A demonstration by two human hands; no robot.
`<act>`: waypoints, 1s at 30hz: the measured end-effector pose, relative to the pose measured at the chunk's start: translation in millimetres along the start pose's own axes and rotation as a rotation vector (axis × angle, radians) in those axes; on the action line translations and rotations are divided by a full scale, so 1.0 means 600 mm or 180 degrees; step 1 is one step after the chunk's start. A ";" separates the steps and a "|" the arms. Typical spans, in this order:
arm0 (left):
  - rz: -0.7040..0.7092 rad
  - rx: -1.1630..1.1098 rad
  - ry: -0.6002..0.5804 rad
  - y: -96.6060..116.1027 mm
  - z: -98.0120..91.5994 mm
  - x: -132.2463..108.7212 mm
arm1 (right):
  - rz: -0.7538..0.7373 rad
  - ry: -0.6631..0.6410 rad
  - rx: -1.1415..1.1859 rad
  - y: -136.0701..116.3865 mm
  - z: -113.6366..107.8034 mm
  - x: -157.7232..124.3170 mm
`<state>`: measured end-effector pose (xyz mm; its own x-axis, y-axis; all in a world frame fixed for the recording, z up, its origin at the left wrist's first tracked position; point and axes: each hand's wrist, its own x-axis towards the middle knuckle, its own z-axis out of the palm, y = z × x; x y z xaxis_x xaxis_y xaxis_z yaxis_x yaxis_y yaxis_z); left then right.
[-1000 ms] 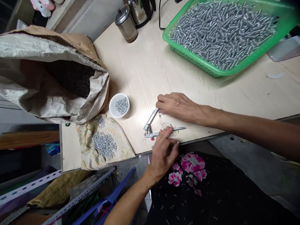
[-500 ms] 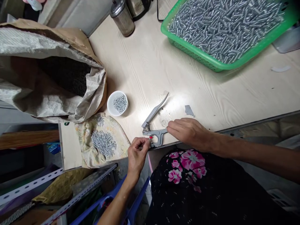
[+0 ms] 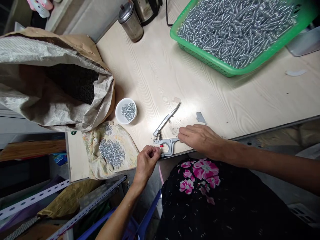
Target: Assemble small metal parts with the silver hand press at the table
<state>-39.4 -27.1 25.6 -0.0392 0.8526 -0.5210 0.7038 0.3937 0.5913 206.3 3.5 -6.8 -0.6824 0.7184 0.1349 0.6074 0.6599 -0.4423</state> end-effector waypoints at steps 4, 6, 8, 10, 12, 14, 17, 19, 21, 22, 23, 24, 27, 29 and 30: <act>-0.0007 0.0032 -0.0095 0.001 -0.002 0.007 | 0.0125 0.0146 -0.0152 0.024 -0.027 0.019; -0.0013 0.0064 -0.0098 0.001 -0.001 0.009 | 0.0084 0.0163 -0.0241 0.040 -0.036 0.028; -0.0031 0.0085 -0.0079 0.001 0.000 0.009 | 0.0014 0.0077 -0.0312 0.054 -0.036 0.035; -0.0063 0.0081 -0.0054 0.001 0.001 0.009 | -0.0034 -0.0039 -0.0373 0.062 -0.032 0.038; -0.0095 0.0048 -0.0036 0.001 0.003 0.008 | -0.0021 -0.0115 -0.0408 0.064 -0.029 0.040; -0.0114 0.0003 -0.0019 -0.001 0.004 0.008 | -0.0024 -0.0154 -0.0426 0.061 -0.030 0.043; -0.0111 -0.0008 0.0001 -0.006 0.005 0.010 | -0.0061 -0.0216 -0.0495 0.055 -0.038 0.048; -0.0116 0.0062 -0.0013 -0.009 0.005 0.009 | -0.0043 -0.0287 -0.0563 0.050 -0.042 0.050; -0.0051 0.0243 0.0028 -0.008 0.006 0.002 | -0.0013 -0.0345 -0.0589 0.046 -0.045 0.048; 0.0076 0.0388 0.0137 -0.005 0.007 -0.003 | -0.0008 -0.0354 -0.0579 0.043 -0.045 0.047; 0.0290 0.0560 0.0309 -0.001 0.008 -0.009 | -0.0004 -0.0344 -0.0550 0.041 -0.044 0.044; 0.0584 0.0749 0.0520 0.004 0.011 -0.014 | 0.0005 -0.0316 -0.0503 0.038 -0.043 0.040; 0.1672 0.1265 0.0933 0.026 0.022 -0.015 | 0.0064 -0.0180 -0.0321 0.032 -0.034 0.029; 0.2256 0.1534 0.0803 0.041 0.031 0.003 | 0.0134 -0.0093 -0.0270 0.029 -0.028 0.024; 0.2467 0.1646 0.0668 0.047 0.035 0.016 | 0.0167 -0.0072 -0.0276 0.027 -0.025 0.022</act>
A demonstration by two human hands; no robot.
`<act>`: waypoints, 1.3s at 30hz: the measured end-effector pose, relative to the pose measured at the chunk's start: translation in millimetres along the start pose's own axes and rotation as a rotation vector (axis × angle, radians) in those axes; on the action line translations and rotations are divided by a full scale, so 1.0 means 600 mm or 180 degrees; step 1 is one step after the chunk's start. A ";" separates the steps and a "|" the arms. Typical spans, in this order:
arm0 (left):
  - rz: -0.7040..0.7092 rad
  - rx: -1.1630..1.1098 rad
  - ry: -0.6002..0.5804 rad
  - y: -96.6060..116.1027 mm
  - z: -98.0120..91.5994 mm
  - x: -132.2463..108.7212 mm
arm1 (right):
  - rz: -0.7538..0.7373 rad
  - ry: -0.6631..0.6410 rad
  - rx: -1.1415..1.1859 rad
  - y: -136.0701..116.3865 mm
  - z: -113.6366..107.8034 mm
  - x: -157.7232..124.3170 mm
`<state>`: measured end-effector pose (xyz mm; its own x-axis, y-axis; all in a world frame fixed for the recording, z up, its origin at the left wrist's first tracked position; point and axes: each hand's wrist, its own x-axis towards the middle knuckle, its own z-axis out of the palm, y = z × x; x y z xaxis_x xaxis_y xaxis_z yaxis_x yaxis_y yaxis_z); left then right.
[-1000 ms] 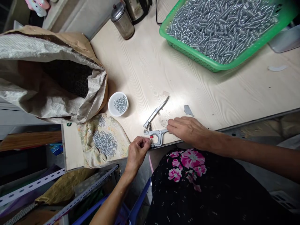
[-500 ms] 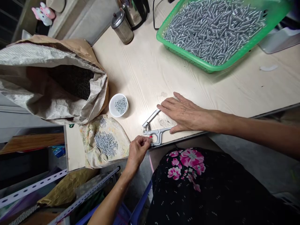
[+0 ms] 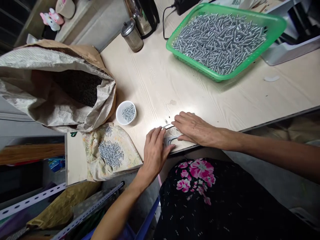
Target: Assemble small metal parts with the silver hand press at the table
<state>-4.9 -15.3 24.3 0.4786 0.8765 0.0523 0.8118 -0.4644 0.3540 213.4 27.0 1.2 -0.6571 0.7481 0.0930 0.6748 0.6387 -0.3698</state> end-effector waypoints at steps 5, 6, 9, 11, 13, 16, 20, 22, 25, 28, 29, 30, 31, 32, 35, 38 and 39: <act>0.0567 -0.0100 -0.0480 -0.023 0.021 0.055 | 0.0211 0.0005 -0.0071 -0.013 -0.001 -0.003; 0.0586 -0.0127 -0.0531 -0.025 0.021 0.060 | 0.0280 0.0018 -0.0097 -0.016 -0.001 -0.003; 0.0585 -0.0168 -0.0627 -0.024 0.015 0.065 | 0.0403 0.0034 -0.0211 -0.027 0.001 -0.004; 0.0571 -0.0189 -0.0641 -0.018 0.013 0.063 | 0.0373 0.0089 -0.0244 -0.034 0.005 -0.007; 0.0552 -0.0183 -0.0632 -0.013 0.014 0.060 | 0.0295 0.0176 -0.0158 -0.038 0.010 -0.012; 0.0524 -0.0158 -0.0629 -0.009 0.017 0.056 | 0.0221 0.0228 0.0095 -0.040 0.015 -0.017; 0.0553 -0.0201 -0.0699 -0.009 0.020 0.056 | 0.0184 0.0174 0.0330 -0.035 0.023 -0.017; 0.0551 -0.0186 -0.0743 -0.009 0.022 0.057 | 0.0156 0.0191 0.0415 -0.033 0.026 -0.017; 0.0516 -0.0202 -0.0721 -0.014 0.021 0.055 | 0.0195 0.0242 0.0329 -0.031 0.020 -0.018; 0.0430 -0.0378 -0.0510 -0.029 0.001 0.050 | 0.0312 0.0380 0.0143 -0.031 0.002 -0.024; 0.0293 -0.0421 -0.0361 -0.035 -0.010 0.047 | 0.0313 0.0452 0.0128 -0.032 -0.004 -0.027; 0.0085 -0.0428 -0.0190 -0.042 -0.023 0.042 | 0.0305 0.0511 0.0136 -0.033 -0.010 -0.031; -0.0174 -0.0381 -0.0025 -0.048 -0.036 0.036 | 0.0297 0.0544 0.0147 -0.035 -0.013 -0.035; -0.0445 -0.0279 0.0085 -0.053 -0.047 0.029 | 0.0293 0.0544 0.0154 -0.039 -0.015 -0.039; -0.1096 0.0152 -0.0147 -0.062 -0.064 0.007 | 0.0262 0.0411 0.0167 -0.052 -0.004 -0.048; -0.1484 0.0339 -0.0742 -0.061 -0.054 -0.005 | 0.0190 0.0345 0.0179 -0.063 0.020 -0.048; -0.1561 0.0328 -0.0883 -0.060 -0.049 -0.005 | 0.0169 0.0375 0.0156 -0.064 0.028 -0.045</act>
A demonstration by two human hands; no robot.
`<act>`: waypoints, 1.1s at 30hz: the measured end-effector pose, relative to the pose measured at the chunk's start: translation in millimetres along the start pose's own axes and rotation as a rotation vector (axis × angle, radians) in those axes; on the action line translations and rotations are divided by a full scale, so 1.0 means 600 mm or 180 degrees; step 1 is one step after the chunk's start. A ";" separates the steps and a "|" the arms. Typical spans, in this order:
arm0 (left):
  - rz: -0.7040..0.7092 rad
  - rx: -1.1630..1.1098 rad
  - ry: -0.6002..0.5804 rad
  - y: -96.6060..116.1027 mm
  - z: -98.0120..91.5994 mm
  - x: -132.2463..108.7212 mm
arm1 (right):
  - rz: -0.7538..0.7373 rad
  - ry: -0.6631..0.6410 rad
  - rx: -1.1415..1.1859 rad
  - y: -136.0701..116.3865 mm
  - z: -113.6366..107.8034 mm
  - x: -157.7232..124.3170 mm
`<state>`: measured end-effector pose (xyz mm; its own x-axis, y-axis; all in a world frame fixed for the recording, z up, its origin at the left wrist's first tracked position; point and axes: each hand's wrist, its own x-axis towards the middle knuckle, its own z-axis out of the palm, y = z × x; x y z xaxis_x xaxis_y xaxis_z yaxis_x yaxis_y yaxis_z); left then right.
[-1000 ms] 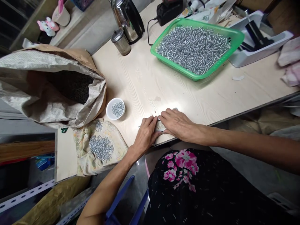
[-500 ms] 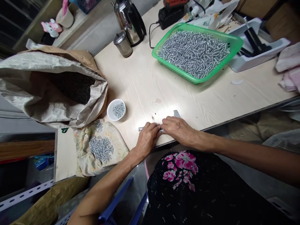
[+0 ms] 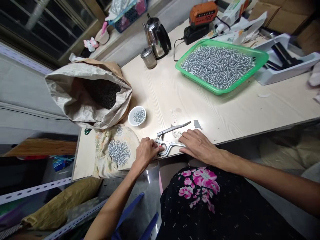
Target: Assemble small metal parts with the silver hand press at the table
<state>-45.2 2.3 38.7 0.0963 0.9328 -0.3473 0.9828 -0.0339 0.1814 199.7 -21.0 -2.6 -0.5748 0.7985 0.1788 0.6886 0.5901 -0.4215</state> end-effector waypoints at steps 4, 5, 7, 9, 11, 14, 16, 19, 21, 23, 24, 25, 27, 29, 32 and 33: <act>-0.0082 -0.0085 -0.0300 0.015 0.012 0.010 | -0.0144 0.0318 -0.0223 0.012 0.015 0.016; -0.0066 -0.0120 -0.0297 0.018 0.014 0.011 | -0.0168 0.0413 -0.0285 0.017 0.015 0.021; -0.0065 -0.0183 -0.0255 0.022 0.017 0.011 | -0.0191 0.0548 -0.0391 0.026 0.015 0.028; -0.0086 -0.0217 -0.0201 0.020 0.020 0.008 | -0.0189 0.0607 -0.0468 0.032 0.017 0.030; -0.0082 -0.0190 -0.0062 0.012 0.017 0.005 | -0.0147 0.0646 -0.0514 0.034 0.023 0.029; -0.0077 -0.0308 0.0486 -0.005 -0.019 0.007 | -0.0062 0.0690 -0.0506 0.035 0.033 0.024; -0.0032 -0.0573 0.1033 -0.018 -0.067 0.013 | -0.0049 0.0678 -0.0483 0.035 0.039 0.021; 0.0309 -0.0843 0.1935 -0.047 -0.148 0.029 | -0.0052 0.0671 -0.0433 0.036 0.042 0.018; 0.0334 -0.0689 0.2299 -0.081 -0.184 0.042 | -0.0028 0.0706 -0.0408 0.036 0.043 0.017; -0.0005 -0.0287 0.2241 -0.129 -0.194 0.054 | -0.0013 0.0750 -0.0406 0.035 0.044 0.016; -0.0263 -0.0059 0.2019 -0.155 -0.189 0.060 | -0.0006 0.0767 -0.0408 0.034 0.046 0.015; -0.0548 0.0150 0.1722 -0.181 -0.179 0.065 | -0.0005 0.0791 -0.0407 0.034 0.048 0.015; -0.0852 0.0431 0.1324 -0.226 -0.149 0.075 | -0.0026 0.0870 -0.0402 0.036 0.052 0.014; -0.0837 0.0498 0.1232 -0.256 -0.116 0.087 | -0.0069 0.0966 -0.0381 0.039 0.058 0.014; -0.0639 0.0526 0.1255 -0.277 -0.081 0.108 | -0.0129 0.1064 -0.0355 0.042 0.063 0.015; -0.0585 0.0530 0.1255 -0.280 -0.075 0.115 | -0.0138 0.1081 -0.0353 0.042 0.063 0.015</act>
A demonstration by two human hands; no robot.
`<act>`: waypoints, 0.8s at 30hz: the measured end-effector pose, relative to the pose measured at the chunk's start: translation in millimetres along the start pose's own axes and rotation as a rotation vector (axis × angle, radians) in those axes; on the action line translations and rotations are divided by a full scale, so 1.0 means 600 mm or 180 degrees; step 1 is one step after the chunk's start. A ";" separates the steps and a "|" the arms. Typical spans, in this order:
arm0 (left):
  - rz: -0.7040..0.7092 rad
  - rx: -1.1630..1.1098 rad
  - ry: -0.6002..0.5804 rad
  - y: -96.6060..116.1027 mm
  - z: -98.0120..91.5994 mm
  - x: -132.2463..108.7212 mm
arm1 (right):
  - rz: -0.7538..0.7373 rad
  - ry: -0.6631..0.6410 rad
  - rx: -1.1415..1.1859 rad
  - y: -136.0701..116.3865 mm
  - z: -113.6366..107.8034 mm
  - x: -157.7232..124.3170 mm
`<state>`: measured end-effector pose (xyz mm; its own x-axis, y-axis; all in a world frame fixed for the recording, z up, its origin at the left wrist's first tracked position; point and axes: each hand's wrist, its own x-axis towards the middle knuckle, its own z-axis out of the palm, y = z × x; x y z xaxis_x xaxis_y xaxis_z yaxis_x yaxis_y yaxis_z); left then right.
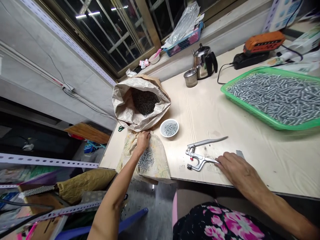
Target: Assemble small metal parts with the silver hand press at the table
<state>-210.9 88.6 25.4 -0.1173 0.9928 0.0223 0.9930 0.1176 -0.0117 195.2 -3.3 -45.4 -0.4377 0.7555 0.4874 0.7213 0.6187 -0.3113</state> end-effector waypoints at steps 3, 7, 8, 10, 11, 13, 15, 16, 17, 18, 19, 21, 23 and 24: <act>0.0079 -0.0020 -0.0039 -0.005 0.013 0.012 | 0.0013 0.0025 -0.0001 -0.001 0.000 0.000; 0.0187 -0.0032 -0.0128 -0.015 0.013 -0.002 | 0.0093 -0.0015 0.0018 -0.003 -0.001 -0.001; 0.0234 -0.0040 -0.0167 -0.017 0.013 -0.013 | 0.0106 -0.0022 0.0027 -0.003 -0.001 -0.001; 0.0344 -0.0038 -0.0200 -0.020 0.012 -0.042 | 0.0112 -0.0013 0.0050 -0.002 -0.001 -0.002; 0.0383 -0.0019 -0.0168 -0.021 0.012 -0.057 | 0.0104 -0.0010 0.0063 -0.001 -0.002 -0.002; 0.0415 0.0014 -0.0051 -0.022 0.011 -0.085 | 0.0090 -0.0033 0.0093 -0.001 -0.002 -0.002; 0.0369 -0.0078 0.0040 -0.022 0.007 -0.105 | 0.0092 -0.0084 0.0119 0.000 -0.004 -0.002; 0.0316 -0.0206 0.0062 -0.021 0.004 -0.111 | 0.0096 -0.0110 0.0121 -0.001 -0.005 -0.001; 0.0255 -0.0381 0.0092 -0.020 0.000 -0.115 | 0.0105 -0.0126 0.0105 -0.001 -0.006 -0.001; 0.0187 -0.0580 0.0141 -0.016 -0.004 -0.118 | 0.0109 -0.0140 0.0070 -0.002 -0.006 0.000; 0.0121 -0.0777 0.0211 -0.012 -0.008 -0.121 | 0.0105 -0.0159 0.0024 -0.002 -0.007 0.001; 0.0021 -0.1120 0.0337 0.003 -0.015 -0.127 | 0.0084 -0.0216 -0.0076 -0.002 -0.009 0.003; -0.0018 -0.1456 0.0317 0.026 -0.018 -0.136 | 0.0058 -0.0298 -0.0145 -0.001 -0.009 0.005; -0.0028 -0.1661 0.0251 0.039 -0.018 -0.142 | 0.0052 -0.0347 -0.0162 0.000 -0.010 0.006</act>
<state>-177.4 6.5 33.8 -0.1441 0.9849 0.0957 0.8694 0.0798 0.4877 196.8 -1.9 -38.6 -0.4796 0.7861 0.3900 0.7540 0.5965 -0.2752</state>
